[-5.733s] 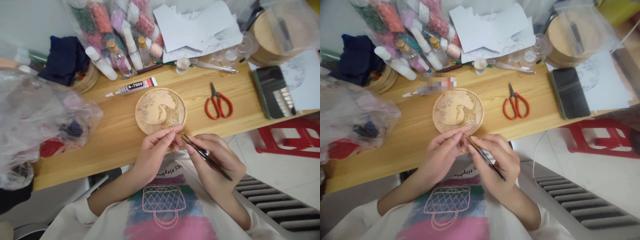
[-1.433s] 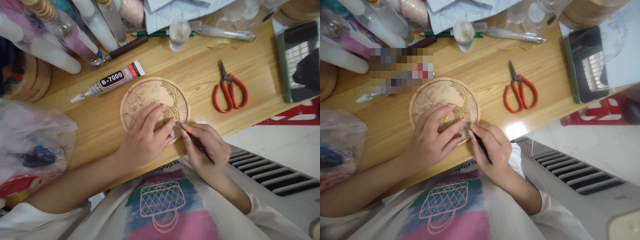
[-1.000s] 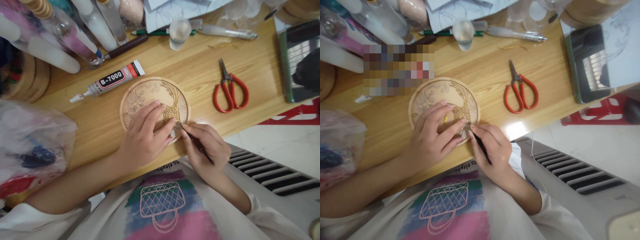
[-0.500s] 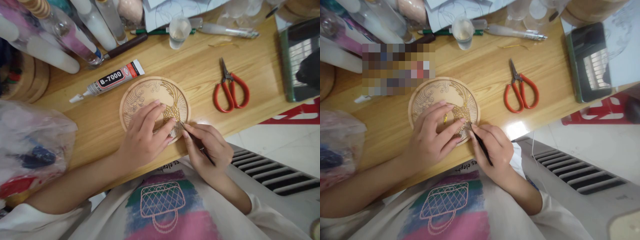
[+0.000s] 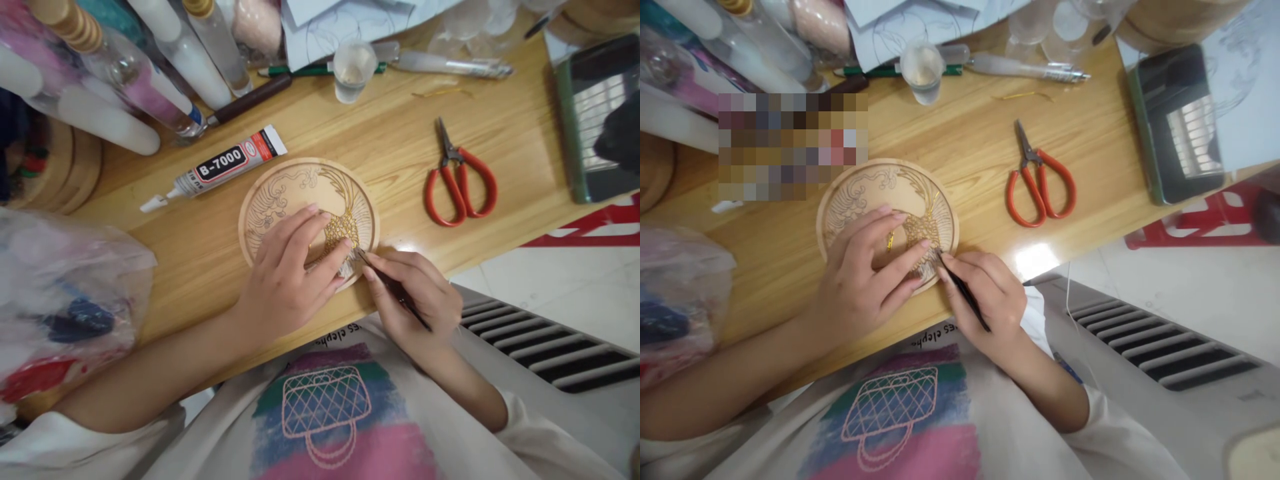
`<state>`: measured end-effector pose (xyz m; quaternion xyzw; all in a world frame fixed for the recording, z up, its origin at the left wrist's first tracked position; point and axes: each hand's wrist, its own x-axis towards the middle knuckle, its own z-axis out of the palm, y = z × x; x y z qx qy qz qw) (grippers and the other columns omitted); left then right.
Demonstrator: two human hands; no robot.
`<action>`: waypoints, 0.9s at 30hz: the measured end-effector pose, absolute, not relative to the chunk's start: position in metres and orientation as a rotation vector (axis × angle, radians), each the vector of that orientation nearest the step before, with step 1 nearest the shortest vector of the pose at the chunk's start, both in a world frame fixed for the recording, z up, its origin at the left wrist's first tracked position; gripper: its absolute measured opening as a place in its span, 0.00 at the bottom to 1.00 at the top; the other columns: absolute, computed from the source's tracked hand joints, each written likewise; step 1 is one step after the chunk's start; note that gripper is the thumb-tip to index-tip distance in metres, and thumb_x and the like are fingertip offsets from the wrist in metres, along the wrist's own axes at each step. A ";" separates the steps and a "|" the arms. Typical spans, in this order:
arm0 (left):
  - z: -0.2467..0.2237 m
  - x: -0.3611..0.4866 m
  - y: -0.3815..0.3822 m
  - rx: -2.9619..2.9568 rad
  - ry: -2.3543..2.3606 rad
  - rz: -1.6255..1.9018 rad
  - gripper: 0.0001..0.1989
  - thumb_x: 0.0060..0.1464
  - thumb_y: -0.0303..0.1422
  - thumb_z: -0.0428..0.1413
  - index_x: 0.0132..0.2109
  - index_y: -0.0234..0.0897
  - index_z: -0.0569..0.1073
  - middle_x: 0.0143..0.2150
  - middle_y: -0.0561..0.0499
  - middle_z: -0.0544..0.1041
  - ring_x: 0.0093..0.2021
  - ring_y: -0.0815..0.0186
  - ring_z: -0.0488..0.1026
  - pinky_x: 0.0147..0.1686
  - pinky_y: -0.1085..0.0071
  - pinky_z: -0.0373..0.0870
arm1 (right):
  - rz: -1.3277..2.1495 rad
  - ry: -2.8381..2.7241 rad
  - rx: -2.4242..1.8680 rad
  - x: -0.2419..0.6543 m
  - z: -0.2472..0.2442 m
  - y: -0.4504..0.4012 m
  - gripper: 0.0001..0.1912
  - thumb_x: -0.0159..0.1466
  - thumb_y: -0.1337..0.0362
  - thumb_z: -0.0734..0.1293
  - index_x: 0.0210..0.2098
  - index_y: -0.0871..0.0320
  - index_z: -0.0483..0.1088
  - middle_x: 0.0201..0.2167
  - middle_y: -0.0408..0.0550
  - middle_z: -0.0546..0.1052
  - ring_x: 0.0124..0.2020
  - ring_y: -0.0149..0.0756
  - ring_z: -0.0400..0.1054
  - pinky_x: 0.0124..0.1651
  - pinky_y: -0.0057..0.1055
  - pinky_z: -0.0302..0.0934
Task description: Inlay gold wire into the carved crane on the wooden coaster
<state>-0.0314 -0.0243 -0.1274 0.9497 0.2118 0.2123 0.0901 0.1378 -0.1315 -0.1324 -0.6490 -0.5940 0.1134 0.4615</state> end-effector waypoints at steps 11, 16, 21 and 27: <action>-0.126 -0.032 -0.024 2.819 0.635 0.599 0.16 0.63 0.34 0.56 0.56 0.34 0.72 0.59 0.35 0.69 0.63 0.46 0.67 0.59 0.48 0.70 | 0.328 -1.442 -1.607 0.137 -0.130 -0.130 0.17 0.61 0.75 0.71 0.48 0.56 0.75 0.39 0.49 0.81 0.38 0.35 0.77 0.41 0.32 0.74; -0.126 -0.031 -0.025 2.824 0.653 0.601 0.16 0.63 0.35 0.55 0.56 0.36 0.71 0.59 0.37 0.69 0.64 0.47 0.66 0.60 0.47 0.69 | 0.342 -1.413 -1.619 0.137 -0.129 -0.130 0.16 0.62 0.73 0.71 0.48 0.54 0.76 0.39 0.47 0.81 0.38 0.34 0.77 0.40 0.33 0.74; -0.124 -0.032 -0.023 2.845 0.620 0.596 0.18 0.62 0.34 0.56 0.57 0.31 0.70 0.58 0.34 0.70 0.62 0.47 0.67 0.59 0.49 0.70 | 0.374 -1.322 -1.646 0.136 -0.126 -0.129 0.14 0.61 0.73 0.72 0.45 0.55 0.77 0.36 0.45 0.81 0.36 0.32 0.76 0.39 0.30 0.73; -0.122 -0.036 -0.016 2.973 0.616 0.589 0.24 0.62 0.44 0.57 0.58 0.31 0.67 0.56 0.36 0.73 0.61 0.48 0.70 0.58 0.51 0.72 | 0.388 -1.141 -1.615 0.147 -0.124 -0.121 0.10 0.61 0.72 0.72 0.41 0.54 0.78 0.33 0.44 0.80 0.35 0.31 0.74 0.36 0.29 0.71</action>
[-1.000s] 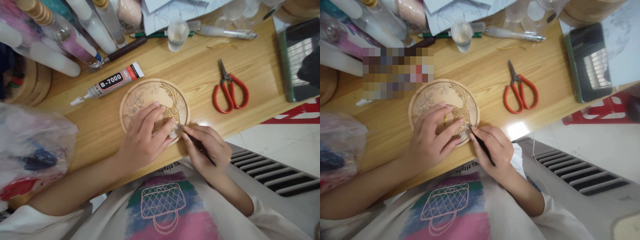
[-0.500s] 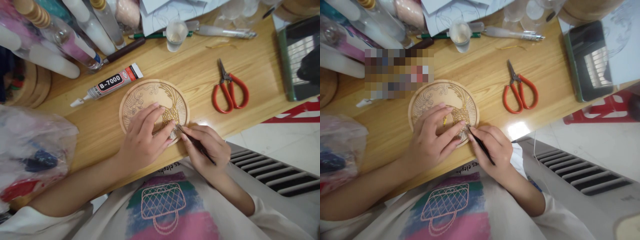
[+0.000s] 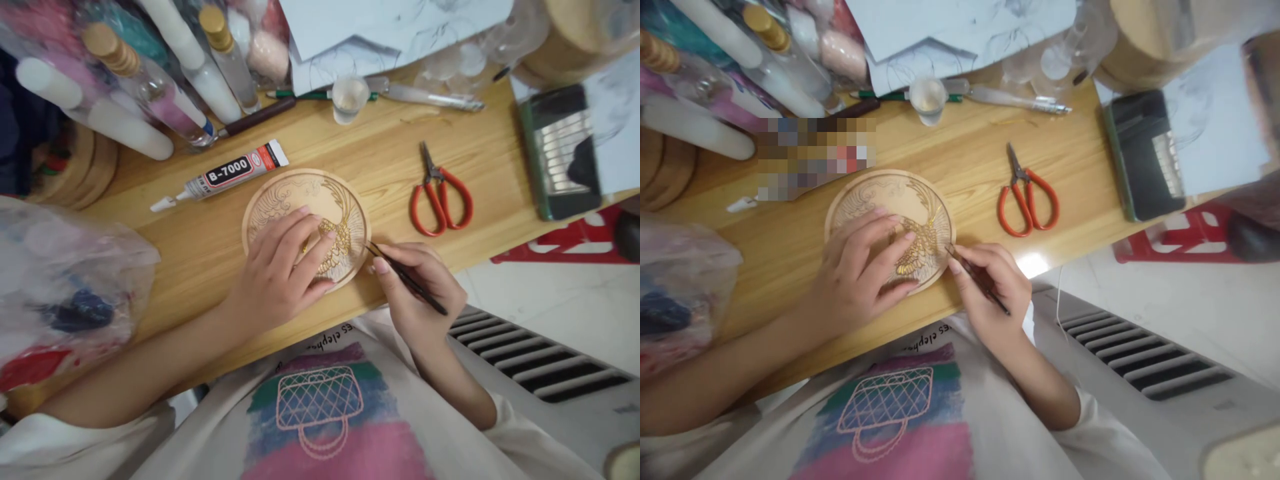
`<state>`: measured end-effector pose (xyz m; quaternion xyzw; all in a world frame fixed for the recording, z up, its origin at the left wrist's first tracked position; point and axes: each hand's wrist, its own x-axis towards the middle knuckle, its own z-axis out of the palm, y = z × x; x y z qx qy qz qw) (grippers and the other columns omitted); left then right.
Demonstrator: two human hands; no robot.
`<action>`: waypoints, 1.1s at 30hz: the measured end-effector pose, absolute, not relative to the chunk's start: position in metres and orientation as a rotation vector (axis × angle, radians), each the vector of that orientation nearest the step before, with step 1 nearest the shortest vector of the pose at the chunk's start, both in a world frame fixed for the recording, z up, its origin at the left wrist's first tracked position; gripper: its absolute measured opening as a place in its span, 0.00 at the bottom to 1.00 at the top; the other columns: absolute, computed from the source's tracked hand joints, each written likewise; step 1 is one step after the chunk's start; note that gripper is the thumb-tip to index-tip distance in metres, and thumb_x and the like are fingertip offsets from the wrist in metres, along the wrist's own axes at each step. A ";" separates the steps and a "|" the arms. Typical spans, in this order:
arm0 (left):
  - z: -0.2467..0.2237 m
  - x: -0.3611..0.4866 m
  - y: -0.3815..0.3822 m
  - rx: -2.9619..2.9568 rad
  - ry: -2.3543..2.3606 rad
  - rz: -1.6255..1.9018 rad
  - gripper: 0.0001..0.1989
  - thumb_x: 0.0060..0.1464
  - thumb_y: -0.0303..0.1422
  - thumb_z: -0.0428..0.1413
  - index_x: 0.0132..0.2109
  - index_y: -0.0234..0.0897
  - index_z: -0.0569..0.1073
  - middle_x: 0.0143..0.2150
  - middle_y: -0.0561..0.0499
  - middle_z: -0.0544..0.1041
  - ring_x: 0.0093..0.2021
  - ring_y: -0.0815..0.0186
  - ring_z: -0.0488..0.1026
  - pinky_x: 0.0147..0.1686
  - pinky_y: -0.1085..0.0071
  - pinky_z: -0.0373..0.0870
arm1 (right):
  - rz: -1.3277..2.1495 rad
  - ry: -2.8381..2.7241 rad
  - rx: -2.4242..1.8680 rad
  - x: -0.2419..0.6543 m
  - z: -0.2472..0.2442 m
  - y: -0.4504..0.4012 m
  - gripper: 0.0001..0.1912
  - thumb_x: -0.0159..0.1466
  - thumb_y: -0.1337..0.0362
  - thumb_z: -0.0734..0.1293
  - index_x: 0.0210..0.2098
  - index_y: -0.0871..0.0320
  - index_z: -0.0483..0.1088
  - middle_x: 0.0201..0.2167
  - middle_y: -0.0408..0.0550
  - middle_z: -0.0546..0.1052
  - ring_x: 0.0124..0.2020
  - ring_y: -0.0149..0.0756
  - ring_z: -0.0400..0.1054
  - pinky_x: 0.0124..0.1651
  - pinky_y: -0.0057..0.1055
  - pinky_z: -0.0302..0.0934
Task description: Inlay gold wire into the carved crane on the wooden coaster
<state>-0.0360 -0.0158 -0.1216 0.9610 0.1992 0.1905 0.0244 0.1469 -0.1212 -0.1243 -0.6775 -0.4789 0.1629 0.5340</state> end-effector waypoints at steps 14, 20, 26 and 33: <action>-0.107 -0.069 -0.069 2.946 1.137 0.529 0.17 0.63 0.41 0.56 0.53 0.35 0.71 0.49 0.40 0.77 0.46 0.53 0.76 0.43 0.58 0.77 | 0.446 -1.497 -1.377 0.189 -0.139 -0.096 0.10 0.62 0.69 0.71 0.44 0.54 0.77 0.36 0.46 0.82 0.38 0.34 0.78 0.41 0.32 0.74; -0.121 -0.055 -0.102 2.861 1.240 0.610 0.15 0.60 0.31 0.58 0.54 0.31 0.73 0.52 0.35 0.76 0.53 0.50 0.74 0.48 0.56 0.75 | 0.267 -1.830 -1.297 0.196 -0.135 -0.098 0.17 0.60 0.74 0.71 0.48 0.53 0.75 0.38 0.48 0.83 0.39 0.36 0.77 0.41 0.34 0.74; -0.126 -0.069 -0.091 2.791 1.332 0.615 0.16 0.63 0.36 0.56 0.56 0.37 0.71 0.61 0.35 0.70 0.58 0.46 0.72 0.52 0.50 0.74 | 0.136 -1.969 -1.232 0.187 -0.134 -0.122 0.23 0.60 0.75 0.71 0.54 0.56 0.71 0.39 0.53 0.84 0.40 0.39 0.79 0.41 0.34 0.75; -0.127 -0.078 -0.057 2.586 1.170 0.574 0.21 0.67 0.34 0.48 0.65 0.35 0.64 0.63 0.38 0.70 0.67 0.52 0.64 0.64 0.50 0.66 | 0.287 -2.012 -1.119 0.158 -0.131 -0.140 0.23 0.61 0.76 0.70 0.55 0.62 0.69 0.41 0.58 0.84 0.45 0.40 0.80 0.47 0.36 0.77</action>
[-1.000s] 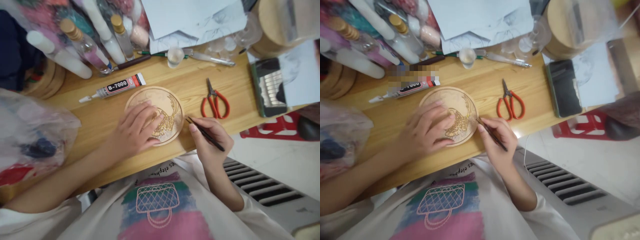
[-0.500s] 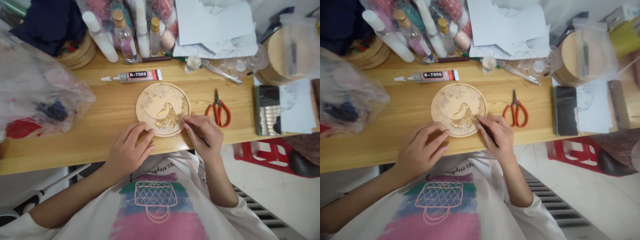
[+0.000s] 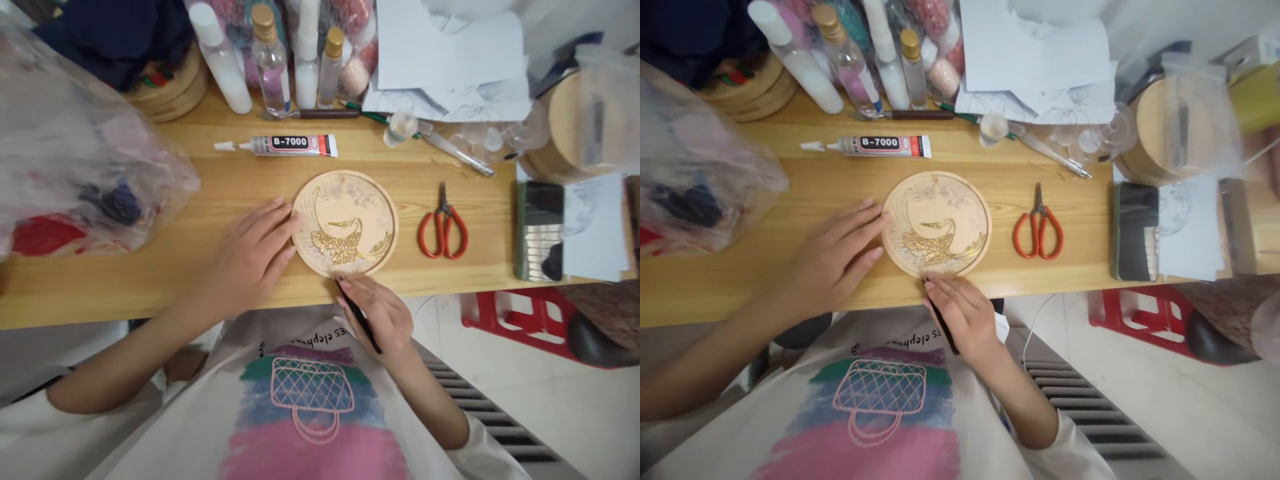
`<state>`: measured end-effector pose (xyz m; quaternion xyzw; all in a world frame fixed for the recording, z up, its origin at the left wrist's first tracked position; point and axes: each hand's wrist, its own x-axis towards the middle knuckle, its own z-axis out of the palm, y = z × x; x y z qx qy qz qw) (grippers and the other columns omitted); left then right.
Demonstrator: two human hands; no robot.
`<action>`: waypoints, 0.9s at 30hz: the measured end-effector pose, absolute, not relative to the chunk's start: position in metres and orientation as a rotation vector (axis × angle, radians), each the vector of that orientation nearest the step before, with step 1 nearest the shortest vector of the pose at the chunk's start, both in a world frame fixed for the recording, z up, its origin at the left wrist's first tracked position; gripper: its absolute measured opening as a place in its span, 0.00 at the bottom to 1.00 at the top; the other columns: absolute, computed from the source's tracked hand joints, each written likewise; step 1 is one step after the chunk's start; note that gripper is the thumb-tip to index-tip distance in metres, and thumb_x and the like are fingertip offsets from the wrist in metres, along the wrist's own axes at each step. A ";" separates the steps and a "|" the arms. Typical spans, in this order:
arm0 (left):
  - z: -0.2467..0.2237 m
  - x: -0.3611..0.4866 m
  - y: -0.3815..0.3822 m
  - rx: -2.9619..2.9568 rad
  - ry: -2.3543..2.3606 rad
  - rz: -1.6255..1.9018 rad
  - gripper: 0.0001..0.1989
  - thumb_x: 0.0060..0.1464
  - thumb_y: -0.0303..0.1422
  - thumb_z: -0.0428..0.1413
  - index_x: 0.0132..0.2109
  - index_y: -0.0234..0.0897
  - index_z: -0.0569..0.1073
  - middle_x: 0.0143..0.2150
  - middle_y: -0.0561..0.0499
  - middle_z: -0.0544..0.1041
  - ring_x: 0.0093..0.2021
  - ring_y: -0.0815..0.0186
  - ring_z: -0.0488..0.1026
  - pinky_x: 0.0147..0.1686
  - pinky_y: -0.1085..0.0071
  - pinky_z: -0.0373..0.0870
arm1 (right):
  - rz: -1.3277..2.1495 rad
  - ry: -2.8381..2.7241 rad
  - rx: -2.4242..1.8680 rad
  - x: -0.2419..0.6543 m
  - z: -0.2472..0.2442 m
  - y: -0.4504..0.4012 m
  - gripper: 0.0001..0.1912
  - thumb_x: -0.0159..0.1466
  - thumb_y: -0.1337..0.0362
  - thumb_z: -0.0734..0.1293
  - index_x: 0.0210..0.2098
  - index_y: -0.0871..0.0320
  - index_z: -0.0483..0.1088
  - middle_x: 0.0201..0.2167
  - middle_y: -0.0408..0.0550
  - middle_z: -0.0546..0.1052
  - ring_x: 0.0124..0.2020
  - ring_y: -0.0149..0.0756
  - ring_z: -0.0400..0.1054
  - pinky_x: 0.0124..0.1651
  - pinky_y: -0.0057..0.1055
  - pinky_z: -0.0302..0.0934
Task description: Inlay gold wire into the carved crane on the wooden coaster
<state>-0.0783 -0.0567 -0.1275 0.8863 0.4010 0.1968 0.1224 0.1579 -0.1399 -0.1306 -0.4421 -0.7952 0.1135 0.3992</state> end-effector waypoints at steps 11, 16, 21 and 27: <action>-0.132 -0.057 0.018 2.585 0.844 0.383 0.24 0.66 0.36 0.48 0.66 0.34 0.63 0.69 0.39 0.64 0.71 0.51 0.56 0.68 0.46 0.58 | 0.565 -2.016 -1.002 0.128 -0.120 -0.118 0.09 0.64 0.72 0.69 0.45 0.64 0.71 0.38 0.56 0.84 0.42 0.37 0.80 0.46 0.34 0.77; -0.121 -0.057 -0.005 2.815 0.823 0.587 0.17 0.64 0.33 0.53 0.57 0.32 0.71 0.60 0.37 0.73 0.64 0.50 0.68 0.62 0.51 0.68 | 0.444 -1.842 -1.212 0.151 -0.117 -0.120 0.18 0.58 0.76 0.72 0.48 0.61 0.72 0.38 0.52 0.83 0.39 0.36 0.79 0.41 0.33 0.76; -0.112 -0.063 -0.035 3.038 0.680 0.642 0.13 0.62 0.35 0.58 0.49 0.29 0.74 0.53 0.38 0.78 0.55 0.53 0.76 0.55 0.56 0.76 | 0.259 -1.663 -1.393 0.166 -0.132 -0.120 0.20 0.57 0.73 0.74 0.49 0.55 0.74 0.36 0.46 0.82 0.34 0.37 0.77 0.35 0.34 0.73; -0.118 -0.064 -0.035 3.011 0.666 0.597 0.15 0.62 0.36 0.58 0.51 0.29 0.74 0.53 0.38 0.78 0.56 0.51 0.75 0.54 0.55 0.76 | 0.254 -1.676 -1.415 0.163 -0.134 -0.119 0.23 0.57 0.74 0.74 0.51 0.56 0.74 0.38 0.48 0.82 0.36 0.39 0.77 0.36 0.36 0.74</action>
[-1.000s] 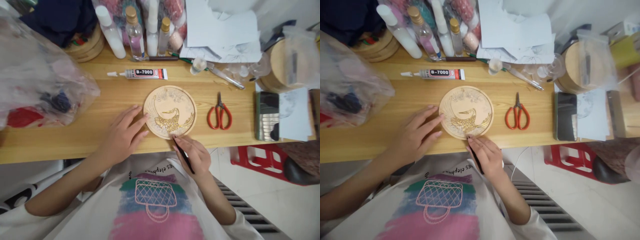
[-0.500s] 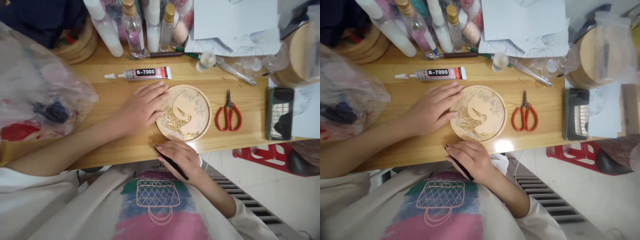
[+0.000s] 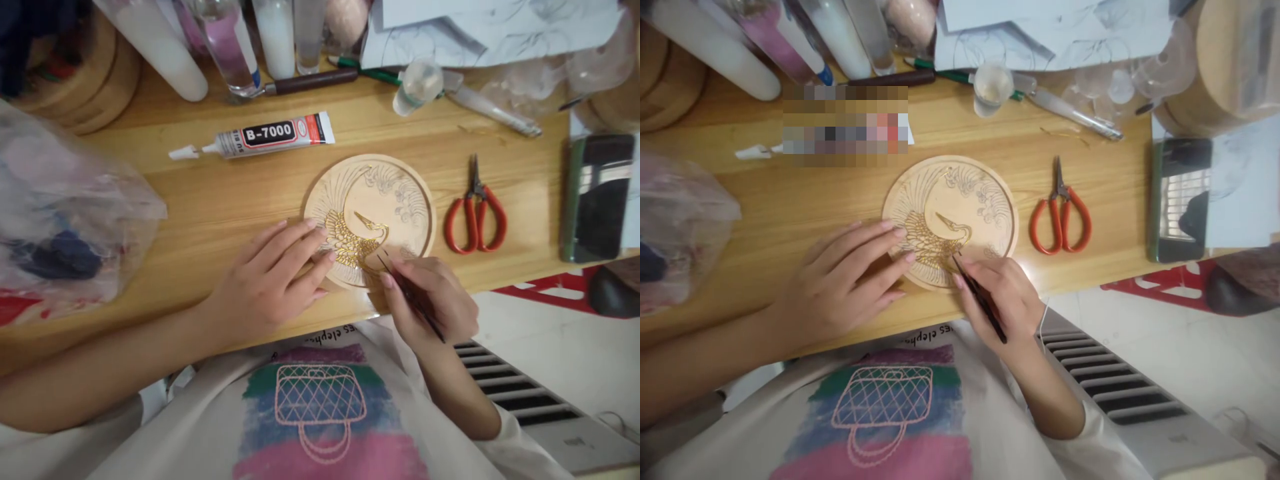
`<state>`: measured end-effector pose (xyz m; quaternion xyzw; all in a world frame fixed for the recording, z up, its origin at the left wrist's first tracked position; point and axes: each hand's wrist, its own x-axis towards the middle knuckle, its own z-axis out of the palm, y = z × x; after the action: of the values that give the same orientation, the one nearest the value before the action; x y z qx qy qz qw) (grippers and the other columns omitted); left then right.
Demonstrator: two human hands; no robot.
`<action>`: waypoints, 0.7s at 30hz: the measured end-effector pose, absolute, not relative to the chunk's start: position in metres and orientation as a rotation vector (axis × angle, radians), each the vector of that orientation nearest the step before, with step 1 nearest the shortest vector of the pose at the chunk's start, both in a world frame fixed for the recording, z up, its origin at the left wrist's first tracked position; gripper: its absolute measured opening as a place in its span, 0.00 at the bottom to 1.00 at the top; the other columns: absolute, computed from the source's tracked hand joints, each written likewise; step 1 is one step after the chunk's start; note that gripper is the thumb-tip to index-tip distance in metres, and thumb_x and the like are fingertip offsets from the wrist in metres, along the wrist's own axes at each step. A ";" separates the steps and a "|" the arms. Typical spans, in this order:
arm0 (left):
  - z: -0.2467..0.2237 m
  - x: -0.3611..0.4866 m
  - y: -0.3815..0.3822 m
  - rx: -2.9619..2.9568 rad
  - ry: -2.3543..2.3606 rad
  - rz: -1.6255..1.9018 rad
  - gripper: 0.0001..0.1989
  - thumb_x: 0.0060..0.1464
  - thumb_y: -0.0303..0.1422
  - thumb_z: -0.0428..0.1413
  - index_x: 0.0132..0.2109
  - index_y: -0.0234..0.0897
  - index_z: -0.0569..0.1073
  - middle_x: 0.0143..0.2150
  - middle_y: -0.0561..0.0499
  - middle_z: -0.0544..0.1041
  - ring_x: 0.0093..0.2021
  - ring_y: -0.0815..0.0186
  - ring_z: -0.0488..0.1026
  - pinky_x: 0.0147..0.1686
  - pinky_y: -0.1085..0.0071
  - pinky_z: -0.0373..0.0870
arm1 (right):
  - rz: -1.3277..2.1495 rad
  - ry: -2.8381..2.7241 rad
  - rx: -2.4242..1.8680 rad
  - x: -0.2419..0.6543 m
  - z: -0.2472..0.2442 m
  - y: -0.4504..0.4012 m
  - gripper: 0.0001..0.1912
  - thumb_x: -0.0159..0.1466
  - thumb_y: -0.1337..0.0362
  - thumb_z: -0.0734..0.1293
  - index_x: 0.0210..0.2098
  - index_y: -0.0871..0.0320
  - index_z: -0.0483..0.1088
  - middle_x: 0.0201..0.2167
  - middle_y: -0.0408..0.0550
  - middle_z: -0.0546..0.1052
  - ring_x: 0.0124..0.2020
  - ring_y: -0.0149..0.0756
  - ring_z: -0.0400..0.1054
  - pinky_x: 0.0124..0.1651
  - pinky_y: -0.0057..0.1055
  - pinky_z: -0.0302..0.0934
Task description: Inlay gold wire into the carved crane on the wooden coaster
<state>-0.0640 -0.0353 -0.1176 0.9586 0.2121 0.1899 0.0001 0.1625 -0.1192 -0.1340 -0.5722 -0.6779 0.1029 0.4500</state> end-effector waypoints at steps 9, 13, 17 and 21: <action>-0.120 -0.064 -0.037 2.946 0.706 0.565 0.18 0.62 0.37 0.58 0.55 0.31 0.72 0.57 0.36 0.75 0.59 0.50 0.72 0.57 0.54 0.73 | 0.462 -1.746 -1.413 0.151 -0.119 -0.109 0.17 0.59 0.75 0.73 0.48 0.57 0.75 0.37 0.47 0.81 0.36 0.33 0.75 0.38 0.32 0.71; -0.121 -0.064 -0.037 2.945 0.706 0.538 0.18 0.62 0.37 0.58 0.55 0.32 0.73 0.58 0.37 0.75 0.60 0.51 0.71 0.57 0.55 0.72 | 0.517 -1.715 -1.431 0.146 -0.117 -0.105 0.14 0.59 0.75 0.73 0.45 0.62 0.76 0.35 0.48 0.80 0.35 0.29 0.74 0.38 0.28 0.70; -0.119 -0.064 -0.036 2.949 0.703 0.522 0.18 0.63 0.37 0.57 0.55 0.32 0.73 0.58 0.37 0.75 0.60 0.51 0.72 0.57 0.55 0.73 | 0.534 -1.701 -1.440 0.145 -0.117 -0.104 0.12 0.59 0.75 0.73 0.44 0.63 0.77 0.34 0.48 0.80 0.35 0.29 0.74 0.38 0.27 0.70; -0.120 -0.064 -0.037 2.960 0.705 0.516 0.18 0.63 0.37 0.58 0.56 0.32 0.72 0.58 0.38 0.75 0.60 0.52 0.72 0.57 0.55 0.73 | 0.539 -1.706 -1.439 0.146 -0.117 -0.103 0.13 0.59 0.74 0.73 0.44 0.61 0.77 0.34 0.48 0.80 0.34 0.30 0.74 0.37 0.28 0.70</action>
<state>-0.0641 -0.0366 -0.1197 0.9587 0.2283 0.1672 0.0275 0.1457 -0.1031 -0.1170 -0.5714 -0.6777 0.2139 0.4104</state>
